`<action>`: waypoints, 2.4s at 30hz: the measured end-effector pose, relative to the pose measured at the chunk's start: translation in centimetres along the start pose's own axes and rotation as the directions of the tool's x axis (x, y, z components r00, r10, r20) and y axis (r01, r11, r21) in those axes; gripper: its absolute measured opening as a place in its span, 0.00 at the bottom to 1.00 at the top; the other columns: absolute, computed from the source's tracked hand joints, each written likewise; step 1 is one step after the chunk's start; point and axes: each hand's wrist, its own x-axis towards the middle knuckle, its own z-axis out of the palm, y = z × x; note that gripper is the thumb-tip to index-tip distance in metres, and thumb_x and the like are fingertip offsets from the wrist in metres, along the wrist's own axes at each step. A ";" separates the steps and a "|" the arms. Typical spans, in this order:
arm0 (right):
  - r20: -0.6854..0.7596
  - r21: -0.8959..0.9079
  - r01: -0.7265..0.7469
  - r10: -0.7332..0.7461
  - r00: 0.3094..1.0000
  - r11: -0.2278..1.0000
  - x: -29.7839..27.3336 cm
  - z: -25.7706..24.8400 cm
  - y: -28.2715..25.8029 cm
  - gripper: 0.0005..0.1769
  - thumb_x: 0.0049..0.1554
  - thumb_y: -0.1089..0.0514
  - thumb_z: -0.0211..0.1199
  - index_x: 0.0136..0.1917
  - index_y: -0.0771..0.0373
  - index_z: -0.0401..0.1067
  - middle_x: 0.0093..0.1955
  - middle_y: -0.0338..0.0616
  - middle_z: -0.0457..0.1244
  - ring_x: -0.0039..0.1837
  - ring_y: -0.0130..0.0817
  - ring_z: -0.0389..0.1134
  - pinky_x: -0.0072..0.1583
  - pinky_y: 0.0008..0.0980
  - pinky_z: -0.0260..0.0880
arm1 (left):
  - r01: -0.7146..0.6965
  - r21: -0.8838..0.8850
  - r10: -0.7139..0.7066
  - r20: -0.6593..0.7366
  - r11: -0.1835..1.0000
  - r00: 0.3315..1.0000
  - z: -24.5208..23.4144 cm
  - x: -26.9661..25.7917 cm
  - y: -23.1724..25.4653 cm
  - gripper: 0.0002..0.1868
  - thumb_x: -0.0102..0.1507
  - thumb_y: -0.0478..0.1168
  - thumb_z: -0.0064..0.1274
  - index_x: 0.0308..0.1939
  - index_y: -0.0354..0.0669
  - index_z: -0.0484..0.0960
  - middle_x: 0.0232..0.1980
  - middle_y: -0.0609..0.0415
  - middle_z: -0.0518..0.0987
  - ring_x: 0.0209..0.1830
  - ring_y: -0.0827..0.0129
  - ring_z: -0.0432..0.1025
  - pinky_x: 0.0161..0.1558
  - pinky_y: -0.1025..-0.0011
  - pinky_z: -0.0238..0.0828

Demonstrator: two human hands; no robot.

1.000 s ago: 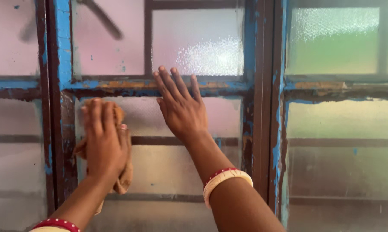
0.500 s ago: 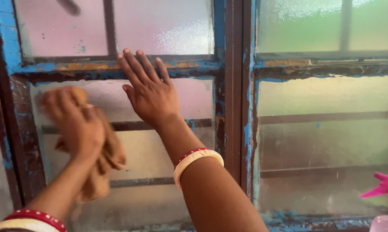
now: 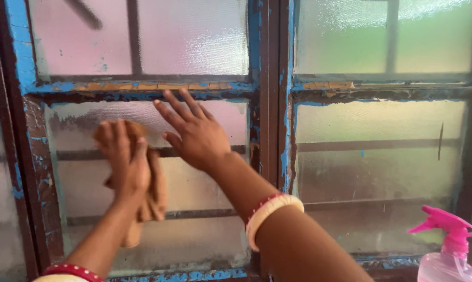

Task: The person wipes translucent window panes using a brown cloth, then uses a pink spray bottle to apply liquid to the glass and continues wiping the surfaces by hand with the cloth.

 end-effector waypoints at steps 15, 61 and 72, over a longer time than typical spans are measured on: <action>0.068 0.043 -0.244 0.241 0.968 0.969 -7.1 0.5 -0.3 0.55 0.43 0.47 0.72 0.79 0.45 0.51 0.82 0.42 0.44 0.75 0.50 0.52 0.69 0.51 0.56 | 0.214 -0.487 -0.101 0.247 0.847 0.964 -1.9 -4.1 8.3 0.33 0.68 0.53 0.45 0.76 0.45 0.63 0.79 0.51 0.65 0.81 0.61 0.58 0.76 0.60 0.56; -0.042 -0.044 -0.136 0.134 0.990 0.990 -8.4 3.2 -1.6 0.40 0.56 0.59 0.58 0.80 0.59 0.52 0.84 0.44 0.43 0.83 0.50 0.45 0.81 0.50 0.41 | 0.157 0.591 -0.460 0.407 0.791 0.789 -3.8 -3.8 3.1 0.80 0.46 0.73 0.64 0.79 0.64 0.15 0.81 0.55 0.08 0.82 0.52 0.08 0.71 0.22 0.33; 0.018 -0.043 0.070 -0.069 0.997 0.997 -11.1 5.1 -5.0 0.46 0.52 0.61 0.59 0.82 0.57 0.49 0.85 0.41 0.44 0.82 0.48 0.46 0.78 0.49 0.48 | 0.146 0.618 -0.471 0.404 0.773 0.784 -3.9 -3.6 2.9 0.79 0.47 0.68 0.66 0.79 0.68 0.14 0.81 0.58 0.07 0.82 0.53 0.09 0.71 0.22 0.35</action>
